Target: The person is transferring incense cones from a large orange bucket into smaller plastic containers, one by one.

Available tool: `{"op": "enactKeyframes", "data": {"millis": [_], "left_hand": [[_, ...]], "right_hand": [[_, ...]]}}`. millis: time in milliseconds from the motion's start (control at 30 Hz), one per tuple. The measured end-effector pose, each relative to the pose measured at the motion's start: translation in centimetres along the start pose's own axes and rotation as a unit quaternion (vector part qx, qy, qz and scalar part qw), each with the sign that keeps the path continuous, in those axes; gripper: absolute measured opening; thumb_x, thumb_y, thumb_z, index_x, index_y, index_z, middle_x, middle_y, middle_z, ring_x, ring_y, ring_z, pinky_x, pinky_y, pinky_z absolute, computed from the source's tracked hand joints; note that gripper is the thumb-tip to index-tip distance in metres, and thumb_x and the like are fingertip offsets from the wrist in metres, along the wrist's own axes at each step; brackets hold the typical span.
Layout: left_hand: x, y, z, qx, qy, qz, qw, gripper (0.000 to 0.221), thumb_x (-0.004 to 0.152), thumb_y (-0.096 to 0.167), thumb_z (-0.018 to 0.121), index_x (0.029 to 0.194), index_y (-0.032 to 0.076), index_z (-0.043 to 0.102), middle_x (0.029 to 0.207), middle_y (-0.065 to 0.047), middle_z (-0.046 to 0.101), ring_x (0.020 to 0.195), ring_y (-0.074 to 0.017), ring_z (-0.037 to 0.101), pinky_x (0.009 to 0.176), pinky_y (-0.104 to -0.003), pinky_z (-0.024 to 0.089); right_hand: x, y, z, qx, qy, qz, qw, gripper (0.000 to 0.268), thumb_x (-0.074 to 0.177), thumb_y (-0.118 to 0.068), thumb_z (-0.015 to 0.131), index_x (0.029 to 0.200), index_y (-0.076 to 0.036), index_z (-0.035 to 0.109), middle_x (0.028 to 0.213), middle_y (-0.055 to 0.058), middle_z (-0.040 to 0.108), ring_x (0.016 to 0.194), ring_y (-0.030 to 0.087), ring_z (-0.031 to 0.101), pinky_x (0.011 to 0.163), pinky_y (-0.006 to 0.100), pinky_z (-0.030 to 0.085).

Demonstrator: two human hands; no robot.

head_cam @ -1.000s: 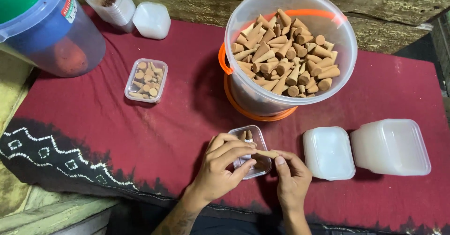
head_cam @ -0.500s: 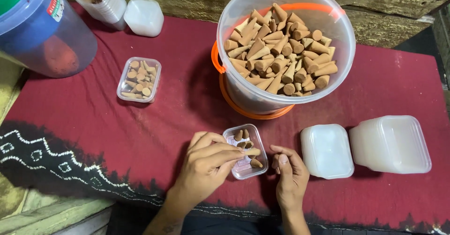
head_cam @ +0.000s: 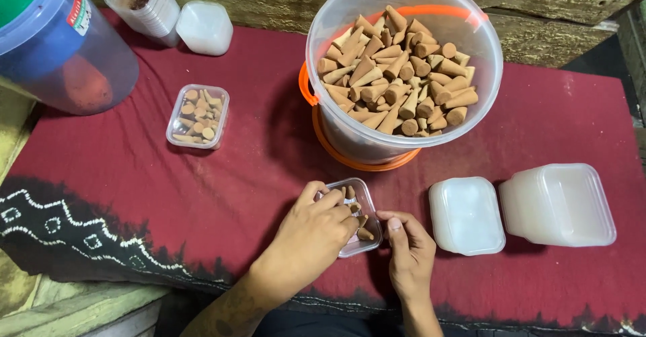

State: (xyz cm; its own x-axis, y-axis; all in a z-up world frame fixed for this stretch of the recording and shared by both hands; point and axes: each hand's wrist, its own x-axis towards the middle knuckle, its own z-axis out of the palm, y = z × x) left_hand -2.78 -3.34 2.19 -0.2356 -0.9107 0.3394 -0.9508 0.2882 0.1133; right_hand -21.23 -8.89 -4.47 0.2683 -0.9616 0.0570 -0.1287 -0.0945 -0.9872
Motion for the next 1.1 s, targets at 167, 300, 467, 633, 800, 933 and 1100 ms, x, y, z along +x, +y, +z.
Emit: {"op": "enactKeyframes", "data": {"millis": [167, 300, 467, 633, 800, 933, 1100], "left_hand": [[-0.1, -0.2, -0.3, -0.024, 0.020, -0.001, 1.000, 0.018, 0.093, 0.012, 0.064, 0.076, 0.014, 0.070, 0.075, 0.003, 0.070, 0.088, -0.0209, 0.058, 0.088, -0.042, 0.040], [-0.1, -0.2, -0.5, -0.027, 0.015, 0.000, 1.000, 0.018, 0.093, 0.012, 0.063, 0.077, 0.014, 0.071, 0.073, 0.004, 0.070, 0.087, -0.0209, 0.058, 0.090, -0.042, 0.039], [0.2, -0.2, -0.8, -0.049, 0.021, -0.003, 0.999, 0.018, 0.094, 0.011, 0.063, 0.078, 0.013, 0.071, 0.074, 0.003, 0.071, 0.089, -0.0208, 0.059, 0.093, -0.043, 0.039], [-0.1, -0.9, -1.1, -0.067, 0.026, -0.005, 0.997, 0.016, 0.094, 0.011, 0.062, 0.082, 0.014, 0.073, 0.076, 0.006, 0.071, 0.088, -0.0202, 0.058, 0.094, -0.043, 0.037], [-0.6, -1.7, -2.4, -0.167, 0.090, -0.034, 0.981, 0.021, 0.092, 0.011, 0.074, 0.112, 0.009, 0.076, 0.110, -0.001, 0.076, 0.093, -0.0223, 0.060, 0.084, -0.042, 0.039], [-0.8, -1.9, -1.5, -0.142, 0.098, -0.065, 0.983, 0.019, 0.093, 0.012, 0.072, 0.112, 0.014, 0.075, 0.099, 0.002, 0.073, 0.089, -0.0210, 0.059, 0.083, -0.040, 0.038], [-0.6, -1.9, -0.2, -0.146, 0.084, -0.068, 0.983, 0.011, 0.096, 0.014, 0.068, 0.102, 0.014, 0.077, 0.097, 0.002, 0.073, 0.091, -0.0223, 0.059, 0.082, -0.041, 0.038]], "right_hand": [[0.0, 0.0, 0.0, 0.004, -0.011, -0.007, 1.000, 0.032, 0.102, -0.028, 0.057, 0.104, -0.003, 0.077, 0.071, -0.002, 0.057, 0.066, 0.008, 0.050, 0.061, 0.022, 0.044], [0.0, -0.2, 0.0, -0.003, -0.010, -0.006, 1.000, 0.031, 0.102, -0.026, 0.057, 0.104, -0.003, 0.078, 0.076, 0.000, 0.065, 0.069, 0.008, 0.054, 0.065, 0.022, 0.045], [0.1, -0.5, 0.1, -0.006, -0.012, 0.009, 1.000, 0.032, 0.100, -0.029, 0.057, 0.103, -0.004, 0.077, 0.090, 0.005, 0.075, 0.078, 0.012, 0.066, 0.063, 0.025, 0.056], [0.2, -0.6, 0.2, -0.001, -0.010, 0.018, 1.000, 0.031, 0.100, -0.028, 0.057, 0.102, -0.004, 0.077, 0.080, 0.004, 0.071, 0.063, 0.009, 0.058, 0.046, 0.023, 0.054], [0.0, -0.8, 0.2, -0.007, -0.008, 0.045, 0.999, 0.032, 0.100, -0.031, 0.057, 0.105, -0.007, 0.078, 0.078, 0.001, 0.066, 0.063, 0.009, 0.061, 0.048, 0.023, 0.059], [0.0, -0.1, 0.2, -0.011, -0.008, 0.017, 1.000, 0.028, 0.100, -0.027, 0.060, 0.103, -0.005, 0.077, 0.092, 0.004, 0.076, 0.075, 0.009, 0.064, 0.054, 0.022, 0.055], [0.0, -0.8, 0.3, -0.020, -0.008, 0.032, 0.999, 0.028, 0.098, -0.029, 0.060, 0.103, -0.007, 0.077, 0.083, 0.003, 0.072, 0.066, 0.008, 0.060, 0.044, 0.024, 0.059]]}}
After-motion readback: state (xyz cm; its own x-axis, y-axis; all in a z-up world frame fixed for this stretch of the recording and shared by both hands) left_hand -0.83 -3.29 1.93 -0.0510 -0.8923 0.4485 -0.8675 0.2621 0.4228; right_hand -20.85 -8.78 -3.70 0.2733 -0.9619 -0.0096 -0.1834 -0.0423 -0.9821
